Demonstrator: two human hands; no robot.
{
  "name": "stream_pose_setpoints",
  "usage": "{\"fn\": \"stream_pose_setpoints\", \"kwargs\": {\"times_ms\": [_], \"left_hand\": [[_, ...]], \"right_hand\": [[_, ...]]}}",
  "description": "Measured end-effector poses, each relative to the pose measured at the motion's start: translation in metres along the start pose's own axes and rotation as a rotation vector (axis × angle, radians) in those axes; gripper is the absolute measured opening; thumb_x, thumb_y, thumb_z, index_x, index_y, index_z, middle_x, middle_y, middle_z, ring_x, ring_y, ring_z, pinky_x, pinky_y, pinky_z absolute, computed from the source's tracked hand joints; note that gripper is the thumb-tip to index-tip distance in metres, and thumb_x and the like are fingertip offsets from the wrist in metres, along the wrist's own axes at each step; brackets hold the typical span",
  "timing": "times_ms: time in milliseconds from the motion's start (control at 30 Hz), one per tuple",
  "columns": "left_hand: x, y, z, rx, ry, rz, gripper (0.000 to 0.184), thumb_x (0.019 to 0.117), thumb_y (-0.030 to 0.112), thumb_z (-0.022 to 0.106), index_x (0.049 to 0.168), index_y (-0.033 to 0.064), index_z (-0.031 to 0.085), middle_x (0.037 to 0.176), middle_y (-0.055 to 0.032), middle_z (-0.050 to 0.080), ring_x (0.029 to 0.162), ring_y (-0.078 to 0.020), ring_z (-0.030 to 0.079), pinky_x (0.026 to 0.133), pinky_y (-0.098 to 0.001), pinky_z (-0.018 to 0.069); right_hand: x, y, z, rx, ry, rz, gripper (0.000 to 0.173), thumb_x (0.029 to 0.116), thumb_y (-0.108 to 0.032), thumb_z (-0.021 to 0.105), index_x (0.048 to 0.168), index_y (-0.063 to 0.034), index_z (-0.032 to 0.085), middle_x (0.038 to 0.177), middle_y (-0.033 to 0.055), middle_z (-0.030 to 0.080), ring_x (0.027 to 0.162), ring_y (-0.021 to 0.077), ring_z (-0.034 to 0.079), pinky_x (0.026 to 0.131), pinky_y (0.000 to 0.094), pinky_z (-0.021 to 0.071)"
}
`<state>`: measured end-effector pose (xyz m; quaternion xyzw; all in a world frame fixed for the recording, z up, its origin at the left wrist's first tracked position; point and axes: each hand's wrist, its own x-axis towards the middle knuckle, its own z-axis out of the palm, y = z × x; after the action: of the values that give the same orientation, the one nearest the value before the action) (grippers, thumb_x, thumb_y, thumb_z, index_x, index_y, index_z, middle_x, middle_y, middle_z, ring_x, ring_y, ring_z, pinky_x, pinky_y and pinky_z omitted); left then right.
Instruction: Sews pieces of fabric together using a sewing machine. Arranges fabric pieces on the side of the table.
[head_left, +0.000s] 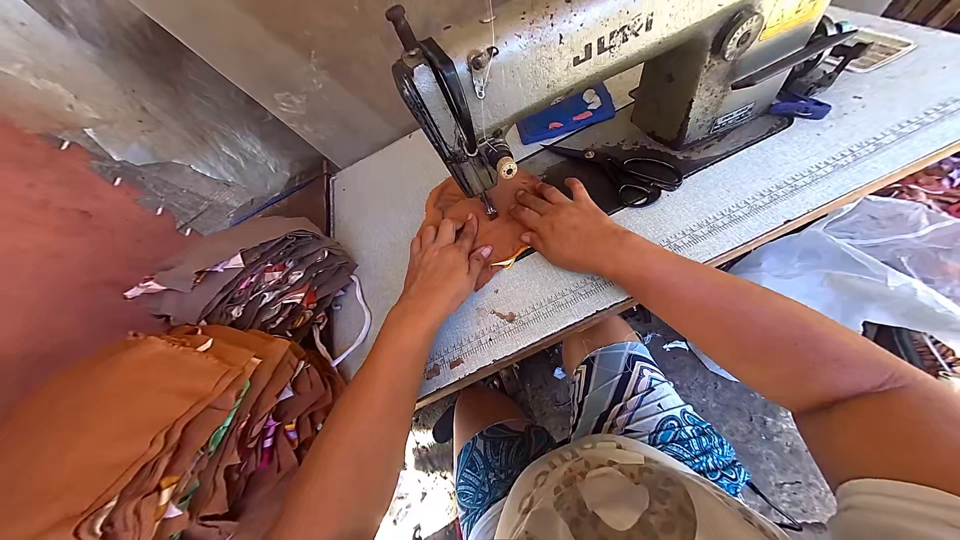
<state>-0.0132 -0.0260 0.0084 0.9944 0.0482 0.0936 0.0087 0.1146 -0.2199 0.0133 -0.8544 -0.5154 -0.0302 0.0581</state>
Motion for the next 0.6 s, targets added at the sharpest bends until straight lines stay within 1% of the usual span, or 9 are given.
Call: {"fn": "stream_pose_setpoints", "kwargs": {"times_ms": [67, 100, 133, 200, 300, 367, 467, 533, 600], "left_hand": [[-0.002, -0.008, 0.002, -0.042, 0.04, 0.054, 0.053, 0.1092, 0.041, 0.042, 0.15, 0.0096, 0.053, 0.153, -0.0161, 0.049, 0.138, -0.0411, 0.045, 0.11, -0.0633, 0.0337], [-0.004, -0.011, 0.003, -0.078, 0.056, 0.099, 0.05, 0.1098, 0.037, 0.04, 0.149, 0.0092, 0.054, 0.158, -0.0143, 0.045, 0.145, -0.0395, 0.04, 0.115, -0.063, 0.0292], [-0.007, -0.014, 0.004, -0.123, 0.076, 0.146, 0.048, 0.1098, 0.033, 0.039, 0.148, 0.0085, 0.055, 0.158, -0.0122, 0.046, 0.147, -0.0364, 0.04, 0.119, -0.0603, 0.0273], [-0.014, -0.014, 0.006, -0.209, 0.098, 0.205, 0.042, 0.1091, 0.024, 0.042, 0.143, 0.0067, 0.06, 0.153, -0.0096, 0.054, 0.144, -0.0298, 0.047, 0.121, -0.051, 0.0329], [-0.022, -0.008, 0.007, -0.239, 0.096, 0.209, 0.042, 0.1092, 0.023, 0.042, 0.144, 0.0073, 0.06, 0.153, -0.0079, 0.054, 0.146, -0.0271, 0.046, 0.121, -0.0456, 0.0354], [-0.023, -0.006, 0.007, -0.228, 0.088, 0.195, 0.045, 0.1099, 0.027, 0.039, 0.146, 0.007, 0.058, 0.154, -0.0089, 0.053, 0.147, -0.0276, 0.044, 0.121, -0.0454, 0.0344], [-0.019, -0.004, 0.006, -0.206, 0.058, 0.167, 0.048, 0.1108, 0.031, 0.038, 0.149, 0.0066, 0.054, 0.157, -0.0096, 0.05, 0.149, -0.0283, 0.04, 0.123, -0.046, 0.032], [-0.015, -0.005, 0.008, -0.196, 0.06, 0.169, 0.049, 0.1106, 0.031, 0.04, 0.149, 0.005, 0.053, 0.157, -0.0114, 0.049, 0.15, -0.0297, 0.04, 0.123, -0.0461, 0.0313], [-0.011, -0.007, 0.009, -0.196, 0.054, 0.171, 0.05, 0.1105, 0.032, 0.04, 0.149, 0.003, 0.052, 0.158, -0.0133, 0.048, 0.15, -0.0313, 0.038, 0.124, -0.0468, 0.0298]], "right_hand": [[-0.002, -0.001, 0.004, 0.003, 0.108, -0.047, 0.045, 0.1083, -0.031, 0.048, 0.147, -0.009, 0.055, 0.154, 0.0167, 0.05, 0.148, 0.0402, 0.039, 0.115, 0.0701, 0.0263], [-0.004, -0.002, 0.006, 0.009, 0.161, -0.104, 0.042, 0.1064, -0.028, 0.051, 0.143, -0.0094, 0.058, 0.149, 0.017, 0.055, 0.143, 0.0412, 0.044, 0.114, 0.0686, 0.0296], [-0.005, -0.002, 0.008, 0.028, 0.201, -0.172, 0.039, 0.1045, -0.026, 0.053, 0.14, -0.0106, 0.061, 0.143, 0.0162, 0.059, 0.139, 0.0409, 0.049, 0.112, 0.0673, 0.0326], [-0.007, -0.003, 0.01, 0.073, 0.182, -0.251, 0.037, 0.1038, -0.027, 0.054, 0.136, -0.0125, 0.065, 0.137, 0.0135, 0.063, 0.134, 0.0384, 0.053, 0.111, 0.064, 0.0359], [-0.007, -0.005, 0.007, 0.079, 0.122, -0.24, 0.036, 0.1052, -0.03, 0.053, 0.132, -0.011, 0.066, 0.132, 0.0116, 0.066, 0.13, 0.0357, 0.056, 0.107, 0.062, 0.0381], [-0.006, -0.007, 0.005, 0.055, 0.112, -0.217, 0.037, 0.1058, -0.031, 0.051, 0.132, -0.0106, 0.066, 0.134, 0.011, 0.066, 0.132, 0.0347, 0.055, 0.107, 0.0619, 0.0375], [-0.005, -0.009, 0.004, 0.036, 0.078, -0.167, 0.043, 0.1072, -0.036, 0.048, 0.138, -0.0095, 0.063, 0.141, 0.0119, 0.062, 0.136, 0.0358, 0.053, 0.108, 0.0642, 0.0357], [-0.003, -0.009, 0.004, 0.048, 0.045, -0.13, 0.049, 0.1076, -0.039, 0.048, 0.145, -0.0089, 0.057, 0.15, 0.0122, 0.055, 0.14, 0.0368, 0.049, 0.109, 0.0655, 0.0347], [-0.002, -0.008, 0.003, 0.066, 0.011, -0.09, 0.055, 0.108, -0.043, 0.045, 0.152, -0.0103, 0.05, 0.158, 0.0118, 0.048, 0.145, 0.0367, 0.043, 0.113, 0.0659, 0.031]]}}
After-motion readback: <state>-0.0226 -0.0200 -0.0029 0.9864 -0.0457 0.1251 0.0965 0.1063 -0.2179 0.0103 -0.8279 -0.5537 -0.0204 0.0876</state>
